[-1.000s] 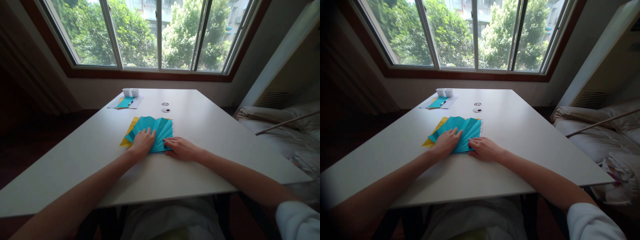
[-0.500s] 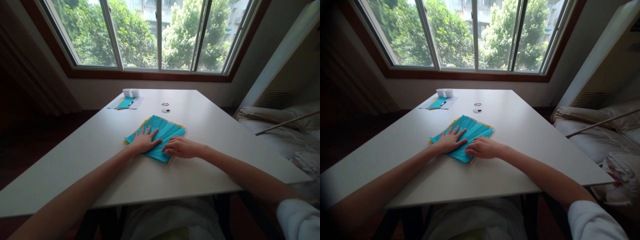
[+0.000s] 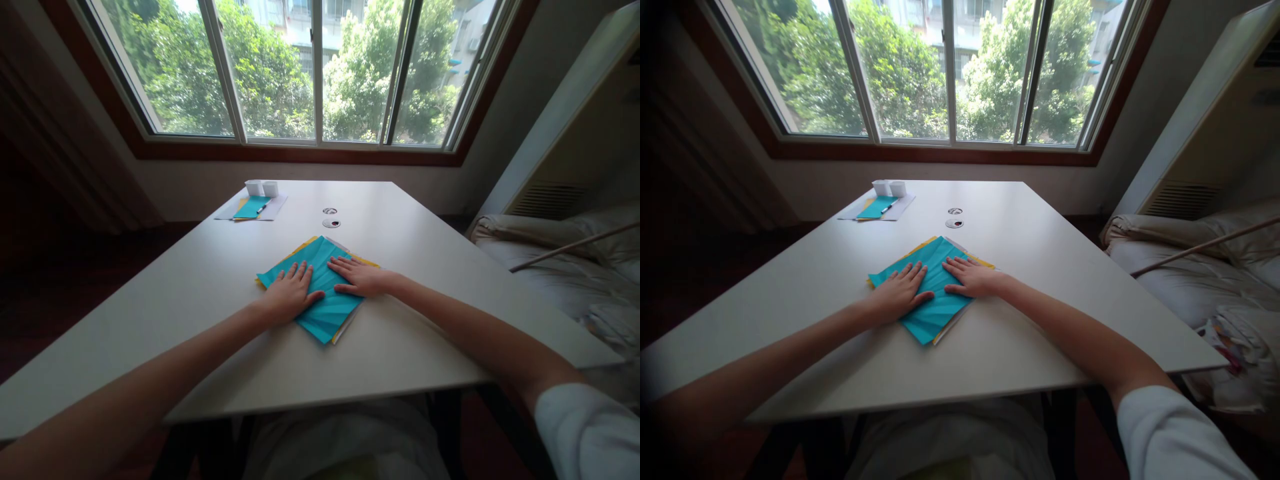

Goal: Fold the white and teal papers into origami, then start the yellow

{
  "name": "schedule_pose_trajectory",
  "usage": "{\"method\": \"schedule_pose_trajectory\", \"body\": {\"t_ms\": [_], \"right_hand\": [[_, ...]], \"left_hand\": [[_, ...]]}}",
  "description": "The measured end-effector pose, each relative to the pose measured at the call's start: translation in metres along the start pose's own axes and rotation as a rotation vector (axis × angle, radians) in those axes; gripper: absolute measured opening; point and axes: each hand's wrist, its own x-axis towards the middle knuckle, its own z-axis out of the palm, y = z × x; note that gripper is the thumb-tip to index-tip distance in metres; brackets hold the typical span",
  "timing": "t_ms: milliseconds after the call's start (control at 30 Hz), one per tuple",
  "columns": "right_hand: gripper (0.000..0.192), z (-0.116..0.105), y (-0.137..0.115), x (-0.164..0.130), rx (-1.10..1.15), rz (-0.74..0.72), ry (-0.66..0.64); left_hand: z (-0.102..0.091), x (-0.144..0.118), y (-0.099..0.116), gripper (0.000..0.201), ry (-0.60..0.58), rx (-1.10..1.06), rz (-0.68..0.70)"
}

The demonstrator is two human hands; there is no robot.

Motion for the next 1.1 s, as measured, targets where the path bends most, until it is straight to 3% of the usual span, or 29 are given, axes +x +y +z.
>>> {"method": "schedule_pose_trajectory", "body": {"t_ms": [367, 667, 867, 933, 1100], "right_hand": [[0.094, -0.005, -0.001, -0.006, 0.008, 0.053, 0.003], [0.092, -0.015, 0.027, -0.022, -0.040, 0.188, -0.002], [0.083, -0.026, 0.047, -0.047, -0.099, 0.253, 0.064], [0.081, -0.026, 0.049, -0.055, -0.106, 0.264, 0.067], [0.082, -0.018, 0.056, -0.068, -0.085, 0.284, 0.070]], "left_hand": [[-0.011, -0.038, -0.019, 0.101, -0.150, -0.058, -0.133], [-0.021, -0.031, -0.027, 0.099, -0.199, -0.012, -0.207], [-0.027, -0.029, -0.076, 0.097, -0.190, -0.015, -0.440], [-0.028, -0.034, -0.097, 0.097, -0.170, -0.065, -0.429], [-0.021, -0.040, -0.140, 0.103, -0.152, -0.080, -0.680]]}}
